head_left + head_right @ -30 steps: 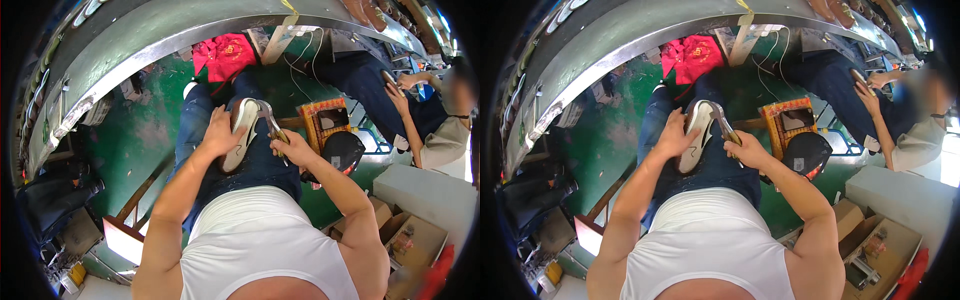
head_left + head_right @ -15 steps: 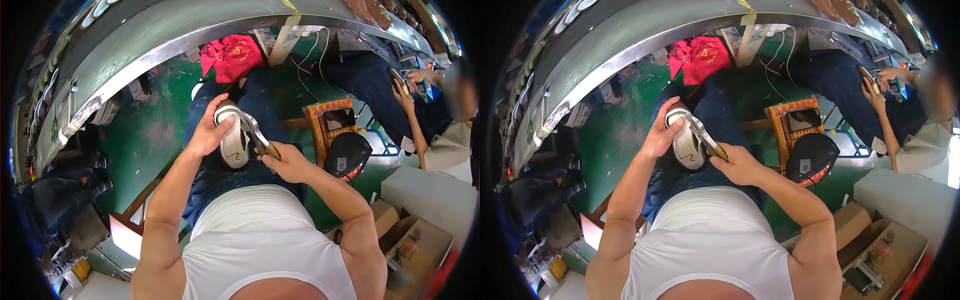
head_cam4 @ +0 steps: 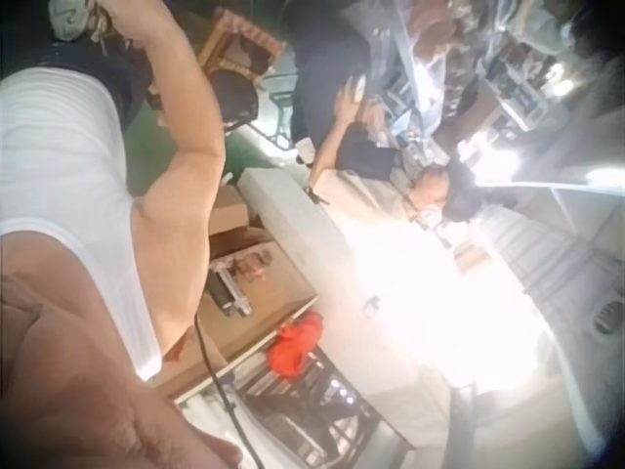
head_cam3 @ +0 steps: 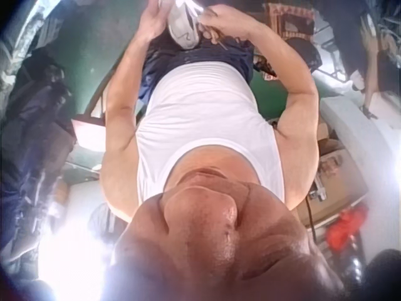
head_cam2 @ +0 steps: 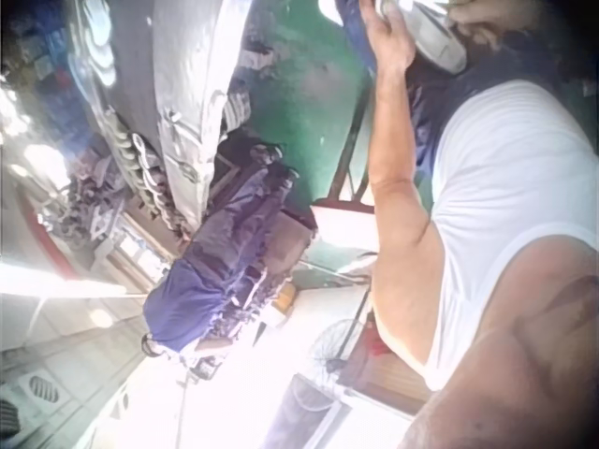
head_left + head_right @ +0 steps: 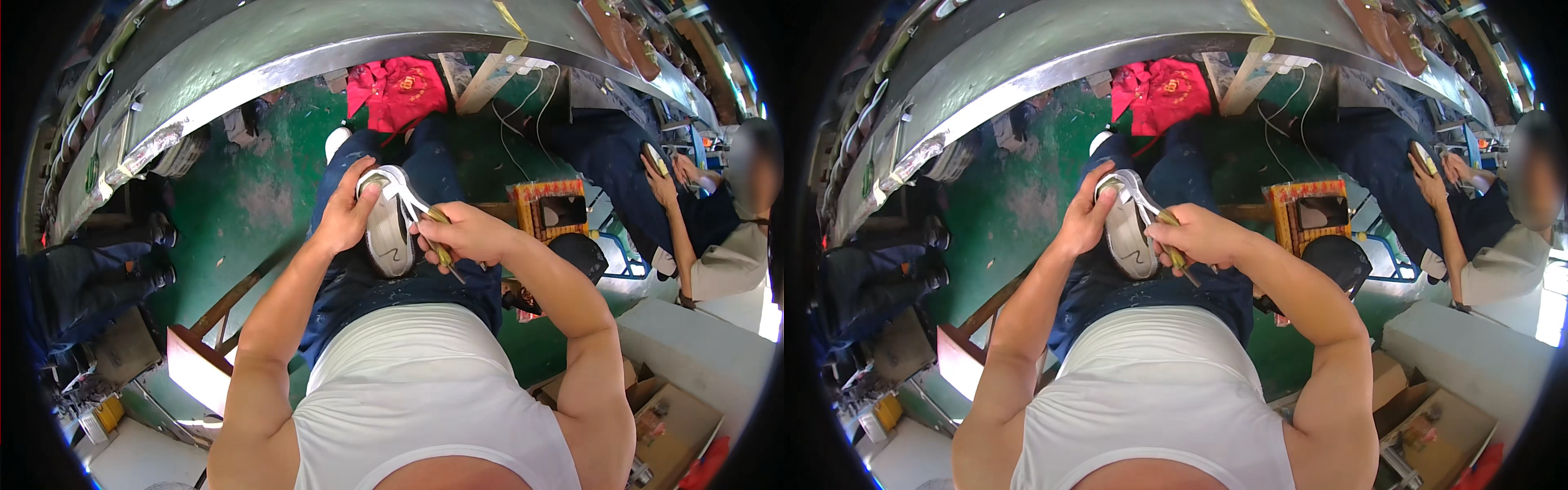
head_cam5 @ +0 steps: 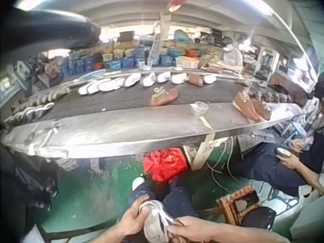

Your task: The recorder uses pincers to pull and shape the shoe upper over the last while working at a conveyor belt.

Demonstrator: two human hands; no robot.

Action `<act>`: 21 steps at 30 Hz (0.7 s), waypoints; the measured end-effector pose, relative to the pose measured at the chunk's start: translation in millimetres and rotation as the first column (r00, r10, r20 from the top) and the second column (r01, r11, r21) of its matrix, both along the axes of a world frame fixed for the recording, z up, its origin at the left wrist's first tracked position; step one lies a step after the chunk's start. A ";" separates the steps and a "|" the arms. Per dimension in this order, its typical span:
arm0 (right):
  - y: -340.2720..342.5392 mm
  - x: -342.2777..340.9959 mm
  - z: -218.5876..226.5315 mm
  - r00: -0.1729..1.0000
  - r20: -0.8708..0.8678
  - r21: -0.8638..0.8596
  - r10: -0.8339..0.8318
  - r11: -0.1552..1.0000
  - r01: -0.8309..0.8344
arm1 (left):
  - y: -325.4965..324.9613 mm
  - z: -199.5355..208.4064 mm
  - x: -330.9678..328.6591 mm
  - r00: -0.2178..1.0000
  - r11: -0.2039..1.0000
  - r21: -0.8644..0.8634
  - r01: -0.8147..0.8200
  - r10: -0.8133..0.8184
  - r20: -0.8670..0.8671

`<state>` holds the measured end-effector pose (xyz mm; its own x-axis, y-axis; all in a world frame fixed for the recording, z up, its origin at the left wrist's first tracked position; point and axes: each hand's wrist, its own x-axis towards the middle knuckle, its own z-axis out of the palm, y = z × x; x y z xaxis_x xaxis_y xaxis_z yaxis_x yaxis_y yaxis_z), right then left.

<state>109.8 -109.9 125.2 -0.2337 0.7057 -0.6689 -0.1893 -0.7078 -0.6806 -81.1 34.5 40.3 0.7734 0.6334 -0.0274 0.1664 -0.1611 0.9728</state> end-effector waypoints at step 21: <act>-2.7 -14.0 -35.3 0.630 0.777 0.191 0.019 0.945 -0.264 | 15.7 -14.6 12.2 0.987 0.843 -0.535 -0.056 0.126 0.095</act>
